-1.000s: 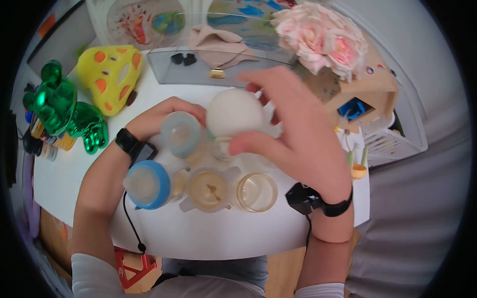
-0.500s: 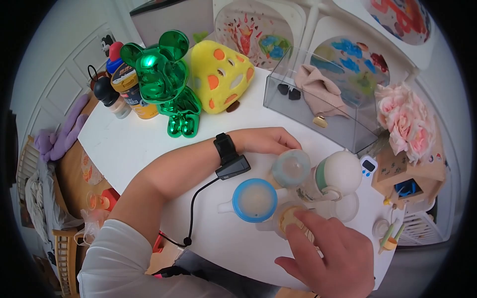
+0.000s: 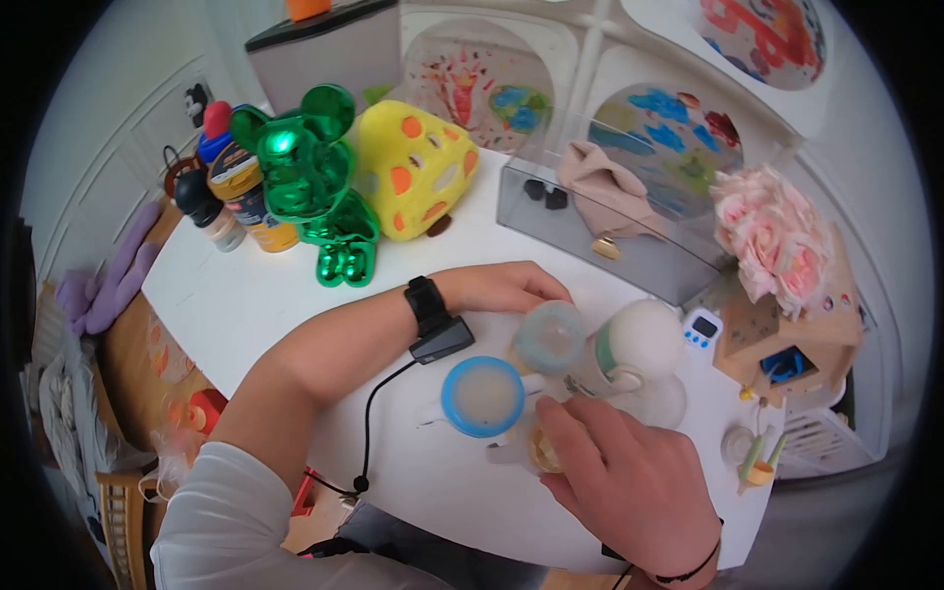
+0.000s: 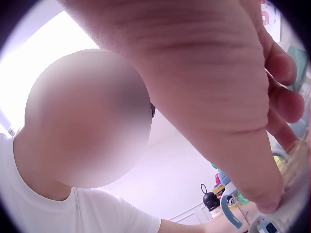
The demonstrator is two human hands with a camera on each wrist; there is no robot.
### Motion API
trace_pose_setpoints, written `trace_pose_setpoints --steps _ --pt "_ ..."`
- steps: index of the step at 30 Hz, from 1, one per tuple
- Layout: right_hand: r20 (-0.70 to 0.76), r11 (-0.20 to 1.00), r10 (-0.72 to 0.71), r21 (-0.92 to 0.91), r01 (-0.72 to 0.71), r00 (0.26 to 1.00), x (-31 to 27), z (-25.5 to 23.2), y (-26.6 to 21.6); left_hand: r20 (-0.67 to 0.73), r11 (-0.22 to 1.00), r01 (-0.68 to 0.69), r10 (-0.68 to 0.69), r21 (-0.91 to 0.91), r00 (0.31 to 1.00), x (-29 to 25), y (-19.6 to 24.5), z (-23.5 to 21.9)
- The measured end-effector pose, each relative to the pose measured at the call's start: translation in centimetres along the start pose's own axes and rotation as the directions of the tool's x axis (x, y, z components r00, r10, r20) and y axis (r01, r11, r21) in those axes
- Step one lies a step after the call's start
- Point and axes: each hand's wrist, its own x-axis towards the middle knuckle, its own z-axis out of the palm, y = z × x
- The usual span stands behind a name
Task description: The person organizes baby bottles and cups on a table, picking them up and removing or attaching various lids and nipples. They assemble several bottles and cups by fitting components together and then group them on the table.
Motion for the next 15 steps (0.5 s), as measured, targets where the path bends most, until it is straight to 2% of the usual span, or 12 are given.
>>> trace_pose_setpoints --steps 2,3,5,6,8,9,11,15 --pt "-0.029 0.998 -0.063 0.024 0.063 0.998 0.1 0.0 0.2 0.006 1.0 -0.025 0.025 0.001 1.0 0.3 -0.3 -0.1" --pt "-0.024 1.0 -0.002 0.011 0.002 1.0 -0.1 0.2 0.2 0.026 0.999 -0.041 0.041 -0.034 0.999 0.4 -0.8 -0.1" --pt "-0.058 0.997 -0.08 0.0 0.08 0.995 -0.2 0.7 0.6 0.017 0.999 -0.023 0.024 -0.026 1.0 0.0 -0.3 -0.1" --pt "-0.05 1.0 -0.019 -0.019 0.018 0.999 -0.4 1.0 0.9 0.021 1.0 -0.013 0.014 -0.014 1.0 -0.2 0.6 0.1" --pt "-0.079 0.991 -0.119 0.058 0.124 0.99 -0.5 1.4 1.5 0.021 0.999 0.021 -0.02 -0.042 1.0 -0.3 2.1 0.5" --pt "-0.076 0.995 -0.087 0.049 0.091 0.993 -0.5 1.3 1.7 0.02 0.995 0.048 -0.046 -0.083 0.999 -0.3 2.2 0.6" --pt "-0.094 0.978 -0.154 0.128 0.165 0.984 -0.4 1.3 2.0 0.06 0.996 0.049 -0.044 -0.072 0.997 -0.1 1.7 0.4" --pt "-0.115 0.978 -0.151 0.124 0.165 0.982 -0.5 1.5 2.4 0.024 0.994 0.088 -0.087 -0.066 0.996 -0.3 2.0 0.4"
